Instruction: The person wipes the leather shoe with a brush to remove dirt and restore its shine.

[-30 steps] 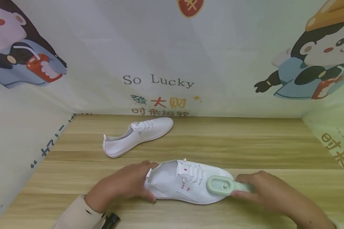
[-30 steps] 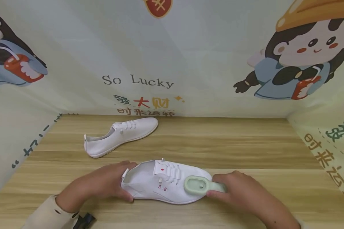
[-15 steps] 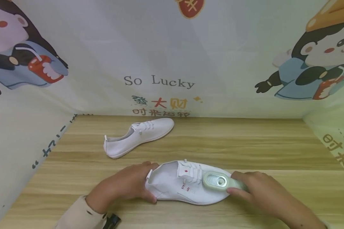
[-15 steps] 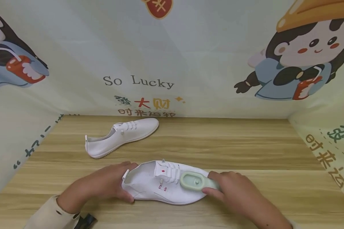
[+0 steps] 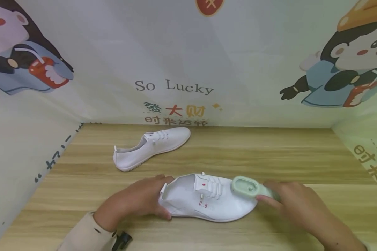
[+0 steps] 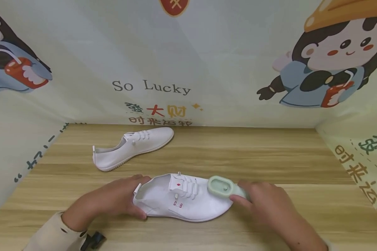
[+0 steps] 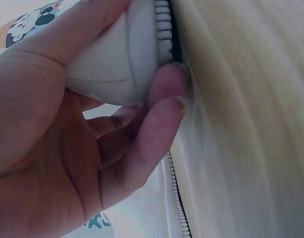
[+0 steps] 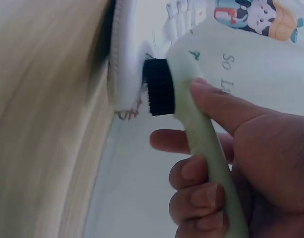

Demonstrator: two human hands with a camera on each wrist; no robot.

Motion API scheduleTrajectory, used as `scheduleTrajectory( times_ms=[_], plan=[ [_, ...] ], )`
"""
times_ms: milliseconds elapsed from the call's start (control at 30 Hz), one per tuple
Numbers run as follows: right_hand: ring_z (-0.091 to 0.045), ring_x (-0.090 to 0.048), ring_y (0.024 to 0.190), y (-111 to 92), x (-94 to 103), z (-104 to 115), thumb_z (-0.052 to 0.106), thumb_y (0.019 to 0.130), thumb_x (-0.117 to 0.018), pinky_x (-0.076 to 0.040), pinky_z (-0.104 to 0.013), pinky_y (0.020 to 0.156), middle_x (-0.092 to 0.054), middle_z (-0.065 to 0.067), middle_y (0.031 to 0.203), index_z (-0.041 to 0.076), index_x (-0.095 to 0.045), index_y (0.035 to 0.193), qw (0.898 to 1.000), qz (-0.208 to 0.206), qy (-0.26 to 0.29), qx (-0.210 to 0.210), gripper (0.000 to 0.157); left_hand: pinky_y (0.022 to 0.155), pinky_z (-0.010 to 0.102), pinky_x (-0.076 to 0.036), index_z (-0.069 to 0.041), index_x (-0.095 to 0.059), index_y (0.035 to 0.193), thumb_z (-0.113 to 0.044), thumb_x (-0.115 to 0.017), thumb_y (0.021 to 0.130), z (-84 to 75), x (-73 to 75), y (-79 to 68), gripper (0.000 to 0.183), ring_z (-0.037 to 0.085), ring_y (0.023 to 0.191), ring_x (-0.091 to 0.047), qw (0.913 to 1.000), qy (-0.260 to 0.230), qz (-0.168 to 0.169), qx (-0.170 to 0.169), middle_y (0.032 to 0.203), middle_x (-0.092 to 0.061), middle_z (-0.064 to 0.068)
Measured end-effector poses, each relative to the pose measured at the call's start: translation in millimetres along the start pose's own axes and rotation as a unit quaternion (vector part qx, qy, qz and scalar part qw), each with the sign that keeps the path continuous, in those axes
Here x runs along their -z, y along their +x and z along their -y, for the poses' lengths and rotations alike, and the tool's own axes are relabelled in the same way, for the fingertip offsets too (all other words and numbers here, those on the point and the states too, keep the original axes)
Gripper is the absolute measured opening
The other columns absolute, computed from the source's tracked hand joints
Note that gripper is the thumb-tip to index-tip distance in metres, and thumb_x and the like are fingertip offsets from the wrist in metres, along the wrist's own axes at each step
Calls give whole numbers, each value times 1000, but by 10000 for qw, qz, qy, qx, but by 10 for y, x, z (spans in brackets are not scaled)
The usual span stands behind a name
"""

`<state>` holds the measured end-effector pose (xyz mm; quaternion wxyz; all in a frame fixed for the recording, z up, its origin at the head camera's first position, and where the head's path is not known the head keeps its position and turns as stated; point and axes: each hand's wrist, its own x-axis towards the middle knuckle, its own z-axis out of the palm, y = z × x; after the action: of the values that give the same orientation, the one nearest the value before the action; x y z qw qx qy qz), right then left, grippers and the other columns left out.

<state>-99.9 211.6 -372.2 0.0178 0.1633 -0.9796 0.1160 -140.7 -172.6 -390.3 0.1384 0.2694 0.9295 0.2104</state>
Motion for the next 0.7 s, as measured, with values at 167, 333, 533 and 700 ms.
scheduleTrajectory(
  times_ms=[167, 333, 533, 700],
  plan=[
    [-10, -50, 66, -29, 69, -84, 55, 89, -67, -41, -34, 55, -71, 7, 88, 21, -74, 111, 9995, 193, -54, -258, 42, 78, 40, -50, -20, -59, 128, -41, -94, 59, 3, -5, -9, 80, 16, 86, -59, 10000, -39, 1, -12, 103, -59, -4],
    [-10, -56, 69, -35, 106, -151, 57, 86, -69, -47, -38, 58, -74, 1, 94, 16, -76, 106, 9985, 422, -58, -345, 47, 77, 41, -50, -21, -59, 125, -41, -94, 58, 16, -13, -8, 78, 15, 85, -58, 10000, -42, -32, -8, 102, -59, -4],
    [-9, -51, 67, -48, 107, -175, 62, 84, -68, -46, -35, 60, -70, 6, 87, 16, -75, 103, 9966, 772, 52, -285, 50, 79, 42, -50, -19, -59, 127, -42, -94, 59, 16, -11, 3, 80, 16, 87, -59, 10000, -44, -30, -16, 105, -60, -2],
    [-4, -45, 63, -51, 91, -145, 63, 86, -66, -41, -29, 59, -61, 15, 76, 22, -74, 99, 9970, 750, 185, -15, 43, 78, 41, -50, -19, -59, 127, -41, -94, 59, 15, -5, 13, 79, 16, 87, -59, 10000, -15, -19, -33, 105, -60, -3]
  ],
)
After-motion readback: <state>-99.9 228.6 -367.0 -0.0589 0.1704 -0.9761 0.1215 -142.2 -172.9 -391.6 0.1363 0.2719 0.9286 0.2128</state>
